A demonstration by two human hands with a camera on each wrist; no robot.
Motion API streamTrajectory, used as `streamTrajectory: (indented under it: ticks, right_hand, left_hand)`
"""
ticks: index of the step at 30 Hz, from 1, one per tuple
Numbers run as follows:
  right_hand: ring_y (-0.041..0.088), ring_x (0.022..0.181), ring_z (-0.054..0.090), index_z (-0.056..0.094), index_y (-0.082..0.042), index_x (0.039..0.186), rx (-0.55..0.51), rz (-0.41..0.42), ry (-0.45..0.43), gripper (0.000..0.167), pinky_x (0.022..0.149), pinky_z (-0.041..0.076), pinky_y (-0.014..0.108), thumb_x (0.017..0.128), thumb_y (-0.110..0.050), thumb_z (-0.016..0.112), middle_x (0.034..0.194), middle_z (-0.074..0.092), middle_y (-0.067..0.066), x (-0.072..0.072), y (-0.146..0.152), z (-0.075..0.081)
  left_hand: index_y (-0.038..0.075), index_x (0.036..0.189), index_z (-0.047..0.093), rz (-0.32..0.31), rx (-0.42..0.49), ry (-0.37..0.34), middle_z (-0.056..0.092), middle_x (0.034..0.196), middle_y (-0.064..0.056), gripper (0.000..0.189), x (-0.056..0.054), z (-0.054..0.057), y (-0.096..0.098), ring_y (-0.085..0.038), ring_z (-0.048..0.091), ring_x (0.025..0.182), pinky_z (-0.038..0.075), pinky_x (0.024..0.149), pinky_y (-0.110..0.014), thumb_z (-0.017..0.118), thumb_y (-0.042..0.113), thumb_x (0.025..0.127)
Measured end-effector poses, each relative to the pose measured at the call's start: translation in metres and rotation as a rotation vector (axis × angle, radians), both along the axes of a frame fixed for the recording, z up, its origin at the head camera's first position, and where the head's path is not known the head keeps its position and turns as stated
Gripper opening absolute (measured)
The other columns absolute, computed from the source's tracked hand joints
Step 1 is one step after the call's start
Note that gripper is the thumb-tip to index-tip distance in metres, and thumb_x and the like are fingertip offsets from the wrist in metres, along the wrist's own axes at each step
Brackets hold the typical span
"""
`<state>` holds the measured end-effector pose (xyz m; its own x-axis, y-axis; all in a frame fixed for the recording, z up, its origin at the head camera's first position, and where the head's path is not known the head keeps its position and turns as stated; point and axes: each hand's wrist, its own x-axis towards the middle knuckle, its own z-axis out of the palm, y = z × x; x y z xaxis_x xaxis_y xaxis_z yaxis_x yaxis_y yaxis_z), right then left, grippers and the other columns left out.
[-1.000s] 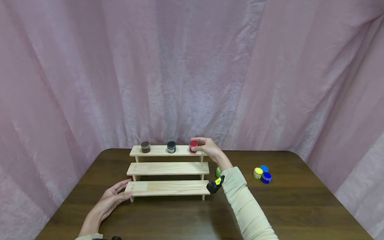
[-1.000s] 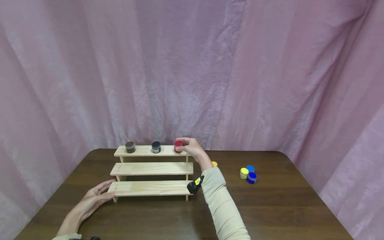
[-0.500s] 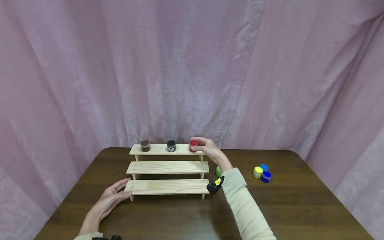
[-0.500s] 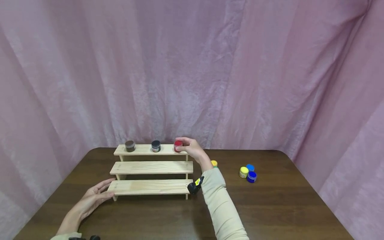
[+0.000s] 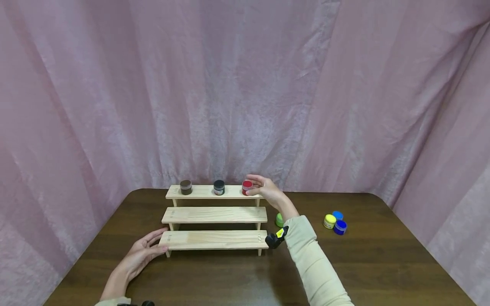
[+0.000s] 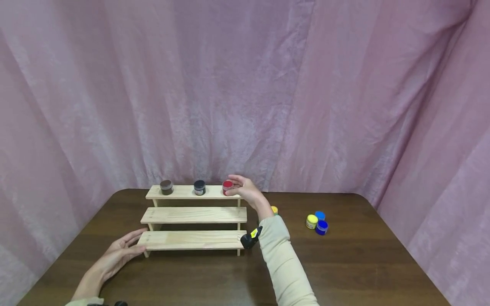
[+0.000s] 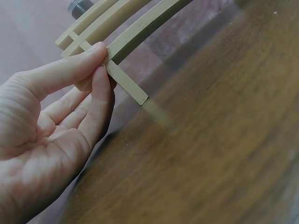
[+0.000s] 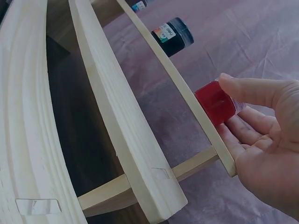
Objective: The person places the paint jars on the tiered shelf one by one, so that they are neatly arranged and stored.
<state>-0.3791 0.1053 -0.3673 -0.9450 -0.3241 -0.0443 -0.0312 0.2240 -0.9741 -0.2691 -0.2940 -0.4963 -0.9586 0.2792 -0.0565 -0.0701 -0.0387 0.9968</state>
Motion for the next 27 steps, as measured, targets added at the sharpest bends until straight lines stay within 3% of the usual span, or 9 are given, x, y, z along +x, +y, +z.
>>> streamTrajectory:
  ticks: [4,7,10,12,17,22,27]
  right_hand:
    - [0.035,0.139,0.04,0.032,-0.001,0.151,-0.062,0.015,0.022,0.073,0.12,0.031,0.045,0.086,0.001,0.066,0.15,0.043,0.02,0.0,0.003,-0.002]
    - [0.034,0.136,0.045,0.031,0.0,0.15,-0.092,0.039,0.067,0.076,0.117,0.036,0.042,0.085,-0.002,0.069,0.147,0.046,0.021,0.003,0.006,-0.002]
    - [0.035,0.136,0.044,0.03,-0.001,0.151,-0.101,0.05,0.077,0.077,0.115,0.038,0.042,0.085,-0.002,0.068,0.148,0.044,0.022,0.004,0.01,-0.002]
    - [0.036,0.138,0.043,0.03,-0.001,0.151,-0.097,0.047,0.072,0.075,0.116,0.038,0.042,0.086,0.0,0.066,0.15,0.041,0.023,0.003,0.013,-0.002]
    - [0.039,0.139,0.04,0.03,-0.002,0.151,-0.075,-0.003,0.065,0.069,0.119,0.032,0.046,0.089,0.004,0.06,0.151,0.039,0.024,0.002,0.023,0.004]
    - [0.034,0.138,0.043,0.035,-0.006,0.15,-0.066,-0.06,0.051,0.059,0.119,0.032,0.044,0.095,-0.003,0.057,0.149,0.043,0.019,0.008,0.035,0.004]
    - [0.034,0.138,0.043,0.038,-0.004,0.148,-0.16,-0.147,0.058,0.049,0.119,0.034,0.041,0.101,-0.007,0.049,0.147,0.044,0.021,0.014,0.05,-0.004]
  left_hand:
    - [-0.001,0.15,0.03,-0.003,-0.008,0.008,0.044,0.128,0.016,0.067,0.0,-0.001,0.001,-0.003,0.062,0.105,0.054,0.091,-0.019,0.062,0.001,0.091]
    - [-0.002,0.151,0.027,0.002,-0.022,0.0,0.04,0.142,0.001,0.07,0.0,0.001,0.001,-0.002,0.062,0.105,0.053,0.092,-0.018,0.063,0.003,0.091]
    - [-0.002,0.153,0.022,0.018,-0.058,-0.035,0.023,0.155,-0.018,0.075,0.001,0.005,0.003,0.001,0.061,0.105,0.052,0.092,-0.017,0.064,0.007,0.091]
    - [-0.001,0.154,0.019,0.021,-0.071,-0.058,0.012,0.159,-0.022,0.078,-0.001,0.007,0.004,0.003,0.06,0.105,0.052,0.092,-0.016,0.065,0.009,0.092]
    - [0.001,0.154,0.019,0.032,-0.07,-0.064,0.011,0.16,-0.02,0.079,-0.008,0.008,0.007,0.005,0.059,0.107,0.052,0.093,-0.018,0.066,0.01,0.091]
    - [0.0,0.154,0.022,0.027,-0.065,-0.037,0.013,0.159,-0.022,0.077,-0.012,0.008,0.007,0.003,0.06,0.106,0.053,0.092,-0.018,0.066,0.008,0.091]
    - [-0.001,0.154,0.022,0.023,-0.062,-0.038,0.012,0.158,-0.022,0.076,-0.013,0.006,0.008,0.003,0.06,0.105,0.053,0.091,-0.018,0.065,0.008,0.091]
